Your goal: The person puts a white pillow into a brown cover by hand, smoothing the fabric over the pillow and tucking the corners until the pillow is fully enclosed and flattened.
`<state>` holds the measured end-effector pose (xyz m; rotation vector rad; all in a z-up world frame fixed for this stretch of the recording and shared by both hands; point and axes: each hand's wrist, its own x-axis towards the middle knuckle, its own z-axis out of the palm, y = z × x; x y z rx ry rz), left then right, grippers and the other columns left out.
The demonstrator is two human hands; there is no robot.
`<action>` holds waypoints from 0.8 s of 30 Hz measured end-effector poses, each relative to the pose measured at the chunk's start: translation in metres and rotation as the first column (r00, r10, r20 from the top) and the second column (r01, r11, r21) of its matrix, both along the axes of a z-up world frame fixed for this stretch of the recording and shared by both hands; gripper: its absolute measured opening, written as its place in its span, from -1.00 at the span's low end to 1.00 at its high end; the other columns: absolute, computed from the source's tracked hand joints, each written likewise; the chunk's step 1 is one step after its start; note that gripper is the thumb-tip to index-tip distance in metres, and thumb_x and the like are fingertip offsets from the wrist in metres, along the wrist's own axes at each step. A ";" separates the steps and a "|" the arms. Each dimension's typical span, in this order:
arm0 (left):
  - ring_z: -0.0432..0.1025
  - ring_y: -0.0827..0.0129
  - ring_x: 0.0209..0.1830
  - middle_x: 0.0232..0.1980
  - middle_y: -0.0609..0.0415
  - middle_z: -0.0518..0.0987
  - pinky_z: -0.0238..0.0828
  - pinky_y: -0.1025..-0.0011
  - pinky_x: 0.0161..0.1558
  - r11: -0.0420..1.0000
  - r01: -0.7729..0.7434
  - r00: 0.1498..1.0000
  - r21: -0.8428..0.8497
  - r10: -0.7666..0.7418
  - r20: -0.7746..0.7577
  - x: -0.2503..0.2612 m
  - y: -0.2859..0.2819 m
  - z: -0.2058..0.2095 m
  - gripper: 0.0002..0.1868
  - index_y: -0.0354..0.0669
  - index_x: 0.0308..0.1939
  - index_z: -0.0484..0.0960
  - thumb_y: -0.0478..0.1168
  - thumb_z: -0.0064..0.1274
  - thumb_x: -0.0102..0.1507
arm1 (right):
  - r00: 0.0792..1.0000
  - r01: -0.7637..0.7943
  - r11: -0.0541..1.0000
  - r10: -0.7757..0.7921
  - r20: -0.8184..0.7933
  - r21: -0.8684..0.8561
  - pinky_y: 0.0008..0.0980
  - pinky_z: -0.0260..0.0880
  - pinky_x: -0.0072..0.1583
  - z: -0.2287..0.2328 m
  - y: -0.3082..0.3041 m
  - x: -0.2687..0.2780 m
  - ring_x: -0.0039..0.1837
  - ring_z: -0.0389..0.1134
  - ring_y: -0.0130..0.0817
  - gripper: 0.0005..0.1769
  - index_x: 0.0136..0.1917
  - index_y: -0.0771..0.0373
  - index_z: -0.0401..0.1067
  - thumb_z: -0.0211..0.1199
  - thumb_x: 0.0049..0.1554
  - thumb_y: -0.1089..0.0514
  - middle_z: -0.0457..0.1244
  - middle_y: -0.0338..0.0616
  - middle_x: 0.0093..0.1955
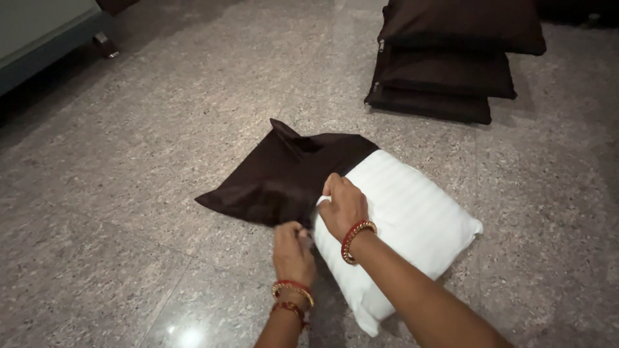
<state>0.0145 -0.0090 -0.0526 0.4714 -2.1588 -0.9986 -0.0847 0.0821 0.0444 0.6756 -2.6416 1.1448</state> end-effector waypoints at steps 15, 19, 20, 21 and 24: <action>0.51 0.08 -0.27 -0.20 -0.15 0.59 0.47 0.20 -0.18 0.888 0.006 0.985 0.459 0.075 -0.157 -0.054 -0.033 0.026 -0.82 -0.25 -0.03 0.41 -0.30 -0.09 0.30 | 0.994 -0.091 0.988 0.082 -0.077 -0.126 -0.10 0.37 -0.06 0.015 0.007 0.004 -0.12 0.37 0.02 -0.80 -0.17 0.28 0.31 0.29 -0.05 0.28 0.30 0.00 -0.18; 0.51 -0.02 -0.25 -0.22 -0.21 0.58 0.42 0.13 -0.13 0.959 -0.046 0.997 0.279 0.062 -0.048 -0.057 -0.031 0.025 -0.79 -0.26 0.01 0.40 -0.29 -0.08 0.30 | 0.989 -0.081 0.991 0.065 -0.135 -0.110 -0.07 0.36 -0.06 0.013 0.009 0.001 -0.10 0.36 0.05 -0.79 -0.17 0.27 0.30 0.31 -0.02 0.25 0.30 0.01 -0.18; 0.51 -0.05 -0.22 -0.20 -0.22 0.58 0.42 0.10 -0.12 0.978 -0.046 0.997 0.203 0.058 -0.052 -0.054 -0.030 0.026 -0.79 -0.27 -0.01 0.41 -0.29 -0.05 0.30 | 0.990 -0.069 0.992 0.055 -0.132 -0.107 -0.08 0.37 -0.05 0.012 0.010 0.000 -0.09 0.36 0.04 -0.80 -0.17 0.27 0.30 0.30 -0.02 0.25 0.30 0.01 -0.18; 0.50 -0.09 -0.19 -0.18 -0.24 0.58 0.42 0.07 -0.11 0.991 -0.046 0.997 0.125 0.053 -0.055 -0.050 -0.030 0.028 -0.79 -0.28 -0.02 0.42 -0.28 -0.03 0.30 | 0.991 -0.058 0.993 0.044 -0.128 -0.105 -0.08 0.37 -0.04 0.012 0.010 -0.001 -0.09 0.36 0.04 -0.82 -0.17 0.26 0.30 0.28 -0.01 0.26 0.30 0.00 -0.18; 0.49 -0.18 -0.13 -0.13 -0.25 0.57 0.41 0.02 -0.07 0.990 -0.144 0.988 -0.009 0.144 0.052 -0.046 -0.028 0.037 -0.76 -0.26 -0.01 0.45 -0.27 0.04 0.27 | 0.989 -0.071 0.989 0.054 -0.135 -0.127 -0.07 0.37 -0.03 0.011 0.010 0.002 -0.08 0.36 0.05 -0.82 -0.16 0.27 0.30 0.27 -0.01 0.27 0.30 0.02 -0.17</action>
